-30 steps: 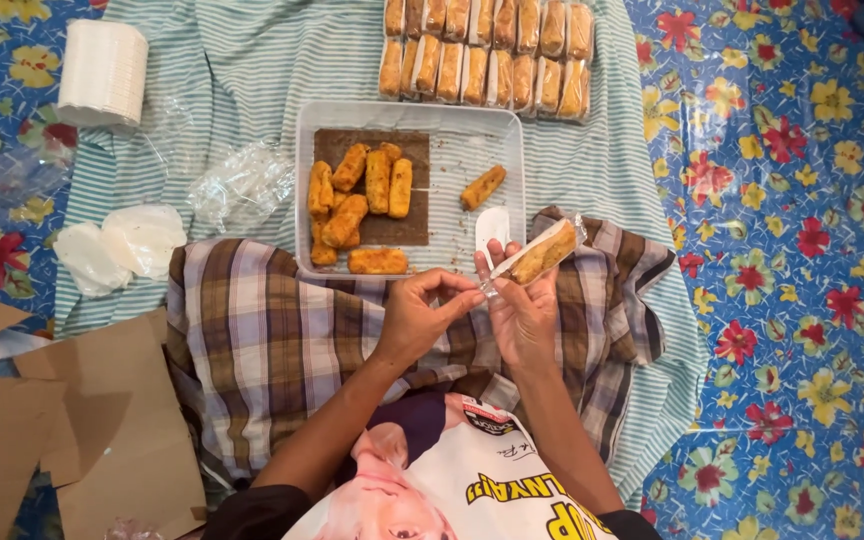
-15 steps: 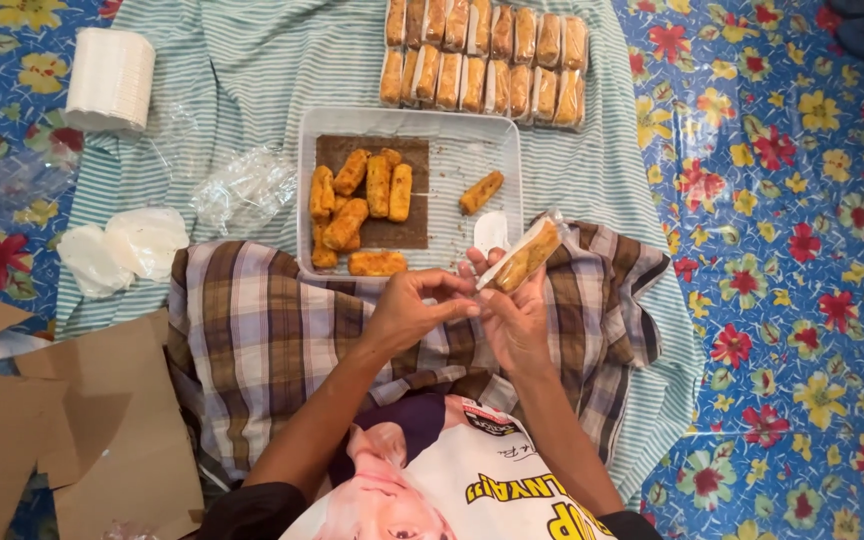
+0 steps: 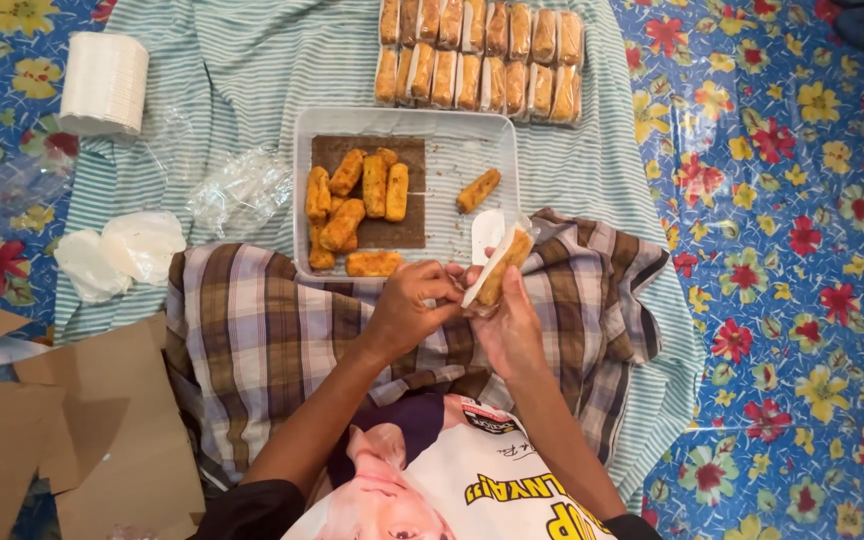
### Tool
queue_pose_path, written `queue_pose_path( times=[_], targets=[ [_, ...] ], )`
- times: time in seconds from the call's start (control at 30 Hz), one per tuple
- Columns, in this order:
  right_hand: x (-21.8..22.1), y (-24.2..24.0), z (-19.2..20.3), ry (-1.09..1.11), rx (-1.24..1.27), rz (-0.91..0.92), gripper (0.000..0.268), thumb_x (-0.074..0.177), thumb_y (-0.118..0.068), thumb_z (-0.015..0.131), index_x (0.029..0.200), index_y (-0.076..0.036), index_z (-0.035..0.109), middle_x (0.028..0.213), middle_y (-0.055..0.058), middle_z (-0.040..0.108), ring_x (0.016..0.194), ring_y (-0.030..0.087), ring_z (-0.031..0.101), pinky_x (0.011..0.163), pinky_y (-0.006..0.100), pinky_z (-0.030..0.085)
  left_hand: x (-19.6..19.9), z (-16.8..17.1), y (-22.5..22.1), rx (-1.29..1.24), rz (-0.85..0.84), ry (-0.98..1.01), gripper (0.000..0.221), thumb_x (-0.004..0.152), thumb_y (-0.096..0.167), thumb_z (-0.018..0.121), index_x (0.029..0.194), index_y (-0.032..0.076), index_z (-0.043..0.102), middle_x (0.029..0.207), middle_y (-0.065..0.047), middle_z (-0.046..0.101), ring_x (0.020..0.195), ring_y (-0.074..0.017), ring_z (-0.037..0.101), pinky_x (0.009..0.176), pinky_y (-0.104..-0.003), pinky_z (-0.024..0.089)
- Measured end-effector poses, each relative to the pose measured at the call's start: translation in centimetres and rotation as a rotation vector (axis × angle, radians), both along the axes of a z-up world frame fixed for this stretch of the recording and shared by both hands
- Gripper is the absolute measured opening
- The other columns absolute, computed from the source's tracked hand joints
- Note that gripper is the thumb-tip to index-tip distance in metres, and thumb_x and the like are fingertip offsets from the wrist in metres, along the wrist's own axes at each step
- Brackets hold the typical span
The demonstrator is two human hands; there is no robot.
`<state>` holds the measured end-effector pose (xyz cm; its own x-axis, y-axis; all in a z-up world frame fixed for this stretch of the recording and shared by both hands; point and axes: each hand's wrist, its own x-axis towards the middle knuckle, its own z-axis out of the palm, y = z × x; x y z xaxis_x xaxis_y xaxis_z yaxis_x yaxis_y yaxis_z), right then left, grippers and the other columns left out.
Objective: Manually placing individual fried snacks into plastic bags for packaging.
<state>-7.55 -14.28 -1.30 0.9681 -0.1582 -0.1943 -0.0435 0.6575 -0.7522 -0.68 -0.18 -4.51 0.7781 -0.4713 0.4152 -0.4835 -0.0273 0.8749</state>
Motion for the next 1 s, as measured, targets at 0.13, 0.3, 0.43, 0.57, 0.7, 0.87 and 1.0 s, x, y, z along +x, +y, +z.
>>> queue_pose_path(
  times=[0.13, 0.3, 0.43, 0.57, 0.7, 0.87, 1.0],
  targets=[
    [-0.4, -0.9, -3.3, 0.004, -0.030, -0.022, 0.040, 0.108, -0.042, 0.040, 0.130, -0.009, 0.045, 0.102, 0.010, 0.065, 0.120, 0.027, 0.063, 0.100, 0.042, 0.052, -0.3, -0.7, -0.1, 0.085, 0.122, -0.200, 0.015, 0.079, 0.016, 0.086, 0.074, 0.019, 0.072, 0.078, 0.007, 0.064, 0.071, -0.0165, 0.063, 0.084, -0.031, 0.047],
    [-0.8, -1.7, -5.0, 0.044, -0.058, 0.038, 0.035, 0.108, -0.037, 0.041, 0.130, -0.010, 0.047, 0.104, 0.012, 0.064, 0.104, 0.024, 0.065, 0.093, 0.036, 0.053, -0.1, 0.9, -0.5, 0.043, 0.243, -0.532, 0.014, 0.090, 0.015, 0.078, 0.080, 0.014, 0.068, 0.087, 0.000, 0.062, 0.071, -0.0211, 0.060, 0.093, -0.042, 0.048],
    [-0.8, -2.1, -4.9, 0.130, -0.047, 0.064, 0.038, 0.107, -0.036, 0.042, 0.134, -0.010, 0.046, 0.109, 0.011, 0.064, 0.104, 0.023, 0.064, 0.095, 0.039, 0.052, -0.1, -0.4, -0.4, 0.053, 0.286, -0.626, 0.013, 0.090, 0.011, 0.078, 0.083, 0.012, 0.066, 0.089, -0.002, 0.065, 0.070, -0.0202, 0.061, 0.093, -0.044, 0.050],
    [-0.8, -1.7, -4.0, 0.177, -0.060, 0.067, 0.037, 0.105, -0.034, 0.048, 0.132, -0.010, 0.047, 0.120, 0.012, 0.063, 0.105, 0.024, 0.066, 0.097, 0.044, 0.054, 0.3, -1.1, -0.1, 0.058, 0.264, -0.711, 0.016, 0.090, 0.007, 0.077, 0.080, 0.008, 0.064, 0.082, -0.004, 0.061, 0.065, -0.0214, 0.058, 0.091, -0.047, 0.052],
    [-0.9, -1.6, -2.9, 0.213, -0.080, 0.112, 0.040, 0.104, -0.031, 0.050, 0.138, -0.010, 0.045, 0.128, 0.012, 0.063, 0.104, 0.021, 0.068, 0.094, 0.043, 0.056, 0.7, -1.4, 0.2, 0.056, 0.260, -0.774, 0.018, 0.091, 0.005, 0.072, 0.078, 0.007, 0.061, 0.077, -0.005, 0.054, 0.061, -0.0224, 0.053, 0.089, -0.047, 0.052],
    [-1.2, -1.7, -4.4, 0.213, -0.118, 0.143, 0.038, 0.104, -0.025, 0.052, 0.138, -0.008, 0.048, 0.119, 0.010, 0.068, 0.101, 0.020, 0.072, 0.091, 0.041, 0.059, 0.7, -1.8, 0.4, 0.053, 0.267, -0.774, 0.020, 0.092, 0.006, 0.072, 0.077, 0.007, 0.059, 0.075, -0.005, 0.053, 0.061, -0.0223, 0.053, 0.089, -0.047, 0.053],
    [-1.2, -1.3, -3.3, 0.176, -0.170, 0.199, 0.035, 0.104, -0.022, 0.052, 0.137, -0.011, 0.049, 0.118, 0.011, 0.070, 0.101, 0.020, 0.072, 0.088, 0.042, 0.060, 0.5, -2.0, 0.7, 0.058, 0.271, -0.763, 0.024, 0.091, 0.006, 0.073, 0.074, 0.008, 0.057, 0.073, -0.004, 0.051, 0.059, -0.0214, 0.053, 0.089, -0.046, 0.053]
  ],
)
